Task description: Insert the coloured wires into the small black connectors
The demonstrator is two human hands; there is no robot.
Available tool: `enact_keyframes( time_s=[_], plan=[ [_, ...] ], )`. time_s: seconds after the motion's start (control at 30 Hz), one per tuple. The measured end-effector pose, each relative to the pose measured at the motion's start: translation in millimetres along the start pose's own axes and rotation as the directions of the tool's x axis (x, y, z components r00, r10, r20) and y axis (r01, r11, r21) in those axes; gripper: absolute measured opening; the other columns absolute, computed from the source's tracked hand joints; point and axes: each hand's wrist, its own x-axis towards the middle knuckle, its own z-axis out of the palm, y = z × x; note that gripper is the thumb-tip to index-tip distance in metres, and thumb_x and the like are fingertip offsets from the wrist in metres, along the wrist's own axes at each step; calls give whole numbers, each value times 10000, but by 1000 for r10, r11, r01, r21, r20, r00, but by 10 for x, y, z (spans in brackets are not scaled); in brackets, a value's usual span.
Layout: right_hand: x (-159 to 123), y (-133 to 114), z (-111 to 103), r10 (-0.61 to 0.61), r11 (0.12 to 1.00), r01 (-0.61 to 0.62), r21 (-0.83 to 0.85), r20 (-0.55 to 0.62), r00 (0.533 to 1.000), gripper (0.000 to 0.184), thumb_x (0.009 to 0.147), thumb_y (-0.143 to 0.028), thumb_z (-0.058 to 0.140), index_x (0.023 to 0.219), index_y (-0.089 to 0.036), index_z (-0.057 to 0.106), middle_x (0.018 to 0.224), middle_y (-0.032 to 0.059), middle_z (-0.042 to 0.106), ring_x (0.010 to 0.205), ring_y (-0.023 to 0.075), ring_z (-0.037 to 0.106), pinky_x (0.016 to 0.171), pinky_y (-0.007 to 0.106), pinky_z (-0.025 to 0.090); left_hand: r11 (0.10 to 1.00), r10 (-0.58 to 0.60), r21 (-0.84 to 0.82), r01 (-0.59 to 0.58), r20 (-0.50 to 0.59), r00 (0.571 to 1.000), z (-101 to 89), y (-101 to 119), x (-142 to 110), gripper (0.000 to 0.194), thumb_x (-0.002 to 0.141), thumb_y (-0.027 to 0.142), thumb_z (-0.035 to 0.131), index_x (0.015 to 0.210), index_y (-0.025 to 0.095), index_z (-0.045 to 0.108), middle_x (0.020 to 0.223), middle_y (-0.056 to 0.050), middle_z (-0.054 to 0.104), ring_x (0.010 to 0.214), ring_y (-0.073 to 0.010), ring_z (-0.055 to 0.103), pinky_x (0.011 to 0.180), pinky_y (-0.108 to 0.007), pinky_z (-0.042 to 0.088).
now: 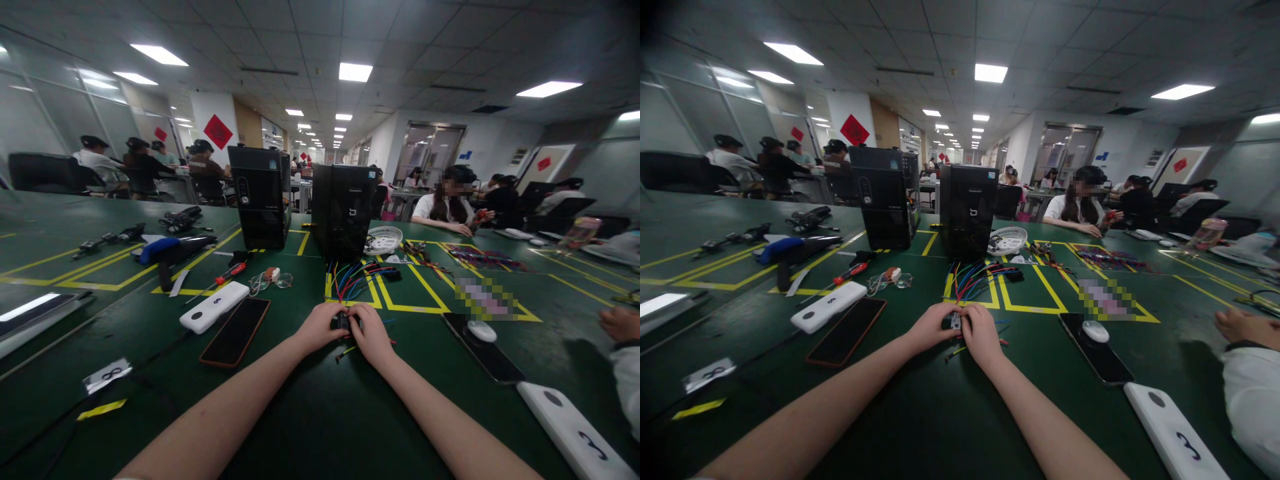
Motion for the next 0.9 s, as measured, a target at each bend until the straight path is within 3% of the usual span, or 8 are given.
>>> enact_keyframes(
  time_s=[0.23,0.37,0.5,0.73,0.9],
  plan=[
    [13,-2,-89,48,999,-46,26,-69,996,139,866,-177,383,885,-189,520,883,66,560,866,187,523,795,332,422,987,-154,47,155,-25,988,49,-124,2,372,690,308,721,1017,191,589,1002,-51,642,949,-243,575,845,-347,435],
    [22,-75,-150,-29,1000,29,-2,159,987,151,862,-171,410,906,-189,554,904,62,580,868,176,526,792,315,421,982,-169,78,173,-61,984,68,-161,6,327,710,314,695,992,176,603,1008,-64,634,954,-244,566,861,-357,430],
    [33,-214,-242,-78,981,147,-124,444,893,158,835,-158,453,886,-183,600,915,60,603,898,173,531,831,316,387,979,-182,81,188,-84,980,64,-165,13,307,720,295,679,997,181,610,1046,-69,626,975,-239,561,885,-357,422],
    [49,-303,-462,90,927,135,-350,558,825,327,709,-244,594,1030,-185,603,1023,84,600,1003,224,508,869,338,331,976,-186,94,195,-94,978,50,-134,5,315,736,327,665,1006,175,611,1011,-67,638,963,-239,566,872,-356,430],
    [35,-324,-402,180,895,145,-421,639,748,182,708,-166,531,872,-160,610,930,90,621,873,208,555,771,303,362,976,-186,96,194,-95,978,63,-139,10,312,724,314,679,1000,183,613,1010,-64,635,966,-239,566,873,-359,432]
  ],
)
